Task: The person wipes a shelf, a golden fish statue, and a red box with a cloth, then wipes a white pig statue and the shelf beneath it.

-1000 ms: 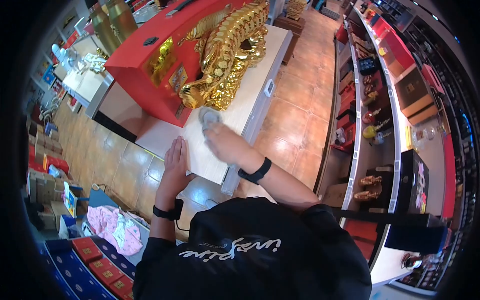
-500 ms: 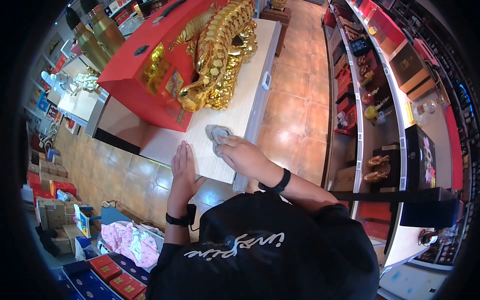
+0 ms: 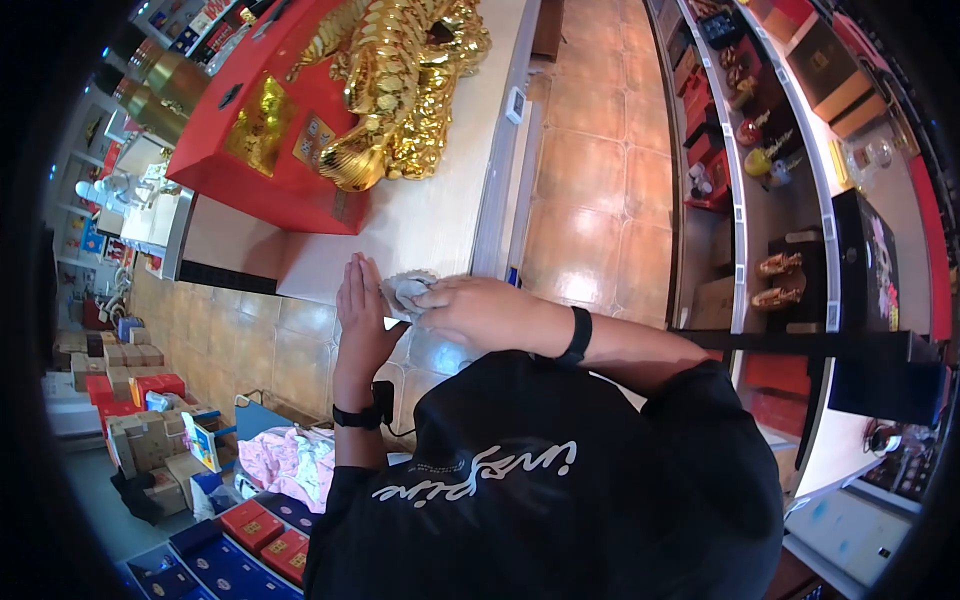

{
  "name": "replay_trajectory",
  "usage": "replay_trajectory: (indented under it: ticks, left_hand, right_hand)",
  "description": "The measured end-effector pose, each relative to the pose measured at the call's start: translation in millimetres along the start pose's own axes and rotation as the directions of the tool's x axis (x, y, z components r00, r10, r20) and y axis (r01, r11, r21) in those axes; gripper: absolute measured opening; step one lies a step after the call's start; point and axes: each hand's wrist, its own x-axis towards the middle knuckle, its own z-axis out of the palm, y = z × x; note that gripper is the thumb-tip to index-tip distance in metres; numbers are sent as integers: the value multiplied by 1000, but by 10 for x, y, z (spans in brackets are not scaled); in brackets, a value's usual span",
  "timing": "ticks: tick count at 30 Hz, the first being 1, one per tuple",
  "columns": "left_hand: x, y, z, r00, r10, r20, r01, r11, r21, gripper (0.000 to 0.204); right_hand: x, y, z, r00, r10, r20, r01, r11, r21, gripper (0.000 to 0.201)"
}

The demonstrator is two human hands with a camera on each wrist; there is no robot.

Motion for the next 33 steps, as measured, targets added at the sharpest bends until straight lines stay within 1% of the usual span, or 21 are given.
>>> replay_trajectory:
  ticks: [2,3,6,8,10,11,12,14,15,16,18,22,25,28,29,31,33]
  left_hand:
    - [3,16,-19,999,-24,35,24,1000,4,123]
    - [3,19,-18,999,-23,35,23,1000,5,123]
    - [13,13,7,999,-22,25,22,1000,5,122]
    - [15,0,36,1000,-16,11,16,1000,8,121]
    - [11,-28,95,1000,8,-14,-7,999,41,119]
    - [11,-41,110,999,21,-27,-20,998,57,119]
    - [16,-22,80,1000,19,-7,-18,999,44,118]
    - [24,33,-9,999,11,30,-11,1000,24,118]
    - [25,38,-17,1000,11,28,-12,1000,29,119]
    - [27,49,-15,1000,11,24,-12,999,31,119]
    - [39,41,-3,1000,10,24,-11,999,39,119]
    - [31,31,27,999,14,39,-16,998,64,118]
    - [33,5,47,999,36,40,-40,995,87,118]
    - [41,24,37,998,46,39,-49,996,72,119]
    - [47,41,35,998,45,35,-47,997,60,119]
    - [50,44,7,997,38,70,-43,997,67,120]
    - [41,47,-4,995,34,97,-42,996,84,121]
  right_hand:
    - [45,79,88,990,-45,-137,40,998,-41,23]
    - [97,89,103,986,-52,-161,35,994,-106,21]
    - [189,97,264,977,-19,-214,3,997,-75,18]
    - [165,10,329,964,-58,-259,61,998,2,17]
    - [103,-28,352,966,-76,-249,88,995,36,18]
    - [40,6,325,974,-78,-215,87,996,31,19]
    - [-15,49,290,980,-82,-181,88,996,25,20]
    - [-100,68,71,992,-33,-125,40,998,53,20]
    - [-103,82,6,995,-9,-95,15,998,66,19]
    - [-83,114,15,983,-22,-183,26,999,20,19]
    - [-82,170,40,935,-50,-352,25,997,-75,19]
    - [126,146,287,950,39,-310,-67,995,-80,18]
    - [201,54,365,948,-24,-318,8,999,-52,15]
    - [125,121,365,969,-34,-243,46,998,43,14]
    - [77,148,336,975,-2,-221,10,999,33,14]
    - [0,160,198,982,65,-178,-63,998,16,13]
    - [-11,291,181,944,88,-318,-128,986,-108,13]
